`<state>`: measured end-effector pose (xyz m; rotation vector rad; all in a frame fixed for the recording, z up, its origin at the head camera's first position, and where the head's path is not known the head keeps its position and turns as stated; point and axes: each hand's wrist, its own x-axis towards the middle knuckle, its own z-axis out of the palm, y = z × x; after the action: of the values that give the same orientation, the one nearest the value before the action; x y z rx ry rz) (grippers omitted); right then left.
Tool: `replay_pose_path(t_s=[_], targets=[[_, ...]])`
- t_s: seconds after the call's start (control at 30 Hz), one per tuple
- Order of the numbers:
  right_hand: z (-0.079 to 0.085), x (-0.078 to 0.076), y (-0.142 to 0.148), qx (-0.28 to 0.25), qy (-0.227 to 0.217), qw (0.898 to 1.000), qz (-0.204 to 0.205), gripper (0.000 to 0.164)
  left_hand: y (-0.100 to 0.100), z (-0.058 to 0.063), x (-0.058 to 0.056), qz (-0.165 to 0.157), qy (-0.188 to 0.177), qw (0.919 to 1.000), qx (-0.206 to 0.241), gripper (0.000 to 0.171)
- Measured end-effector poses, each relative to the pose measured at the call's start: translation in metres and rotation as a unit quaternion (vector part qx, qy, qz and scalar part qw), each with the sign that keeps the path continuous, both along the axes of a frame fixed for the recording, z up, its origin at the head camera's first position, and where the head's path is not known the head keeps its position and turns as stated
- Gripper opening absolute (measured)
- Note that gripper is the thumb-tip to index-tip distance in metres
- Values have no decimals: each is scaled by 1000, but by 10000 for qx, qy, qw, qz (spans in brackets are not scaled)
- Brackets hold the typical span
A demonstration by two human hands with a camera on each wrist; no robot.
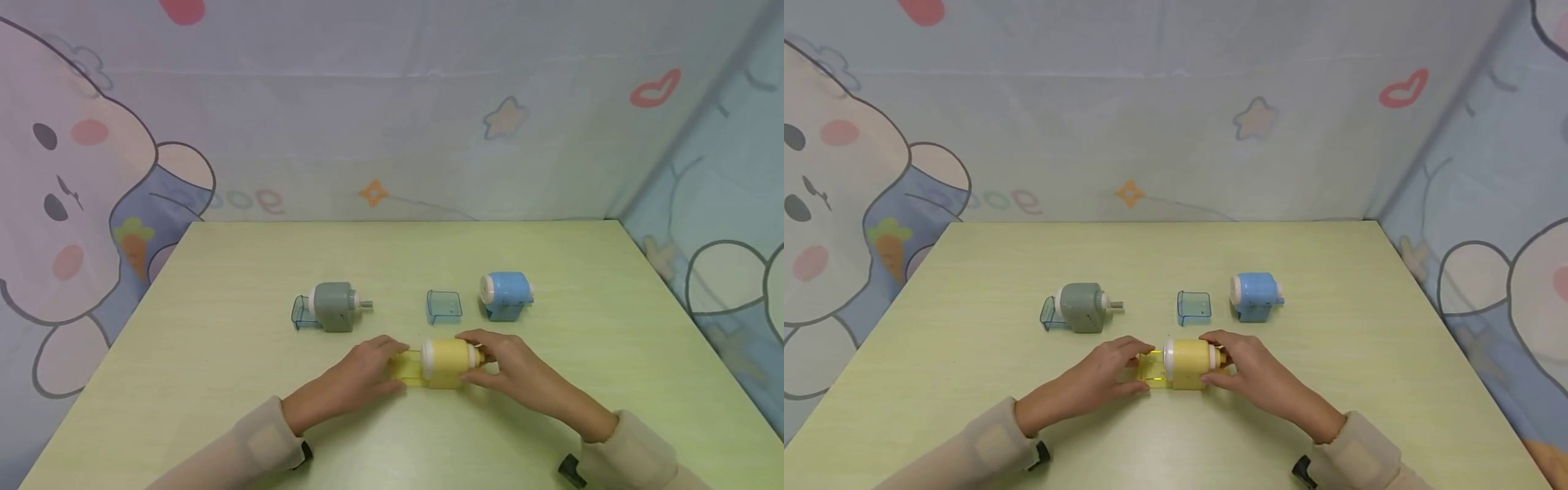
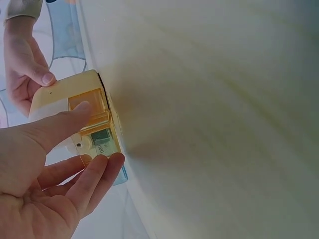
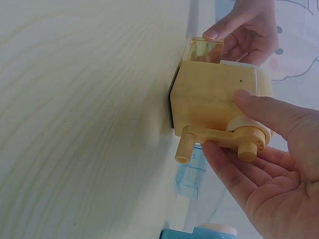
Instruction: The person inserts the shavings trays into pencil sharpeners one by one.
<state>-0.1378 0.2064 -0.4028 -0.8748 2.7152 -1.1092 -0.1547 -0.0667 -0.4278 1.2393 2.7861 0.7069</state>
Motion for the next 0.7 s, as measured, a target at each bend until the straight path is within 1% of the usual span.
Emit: replay_pose_path(t_s=[0.23, 0.47, 0.7], targets=[[0, -1, -1, 45, -64, 10000, -25, 52, 5, -3, -2, -55, 41, 10000, 12, 52], [1, -1, 0, 14, -78, 10000, -19, 51, 14, -6, -4, -104, -18, 9999, -9, 53], [2, 0, 0, 25, -36, 10000, 4, 51, 20, -3, -4, -139, 5, 9999, -16, 51]])
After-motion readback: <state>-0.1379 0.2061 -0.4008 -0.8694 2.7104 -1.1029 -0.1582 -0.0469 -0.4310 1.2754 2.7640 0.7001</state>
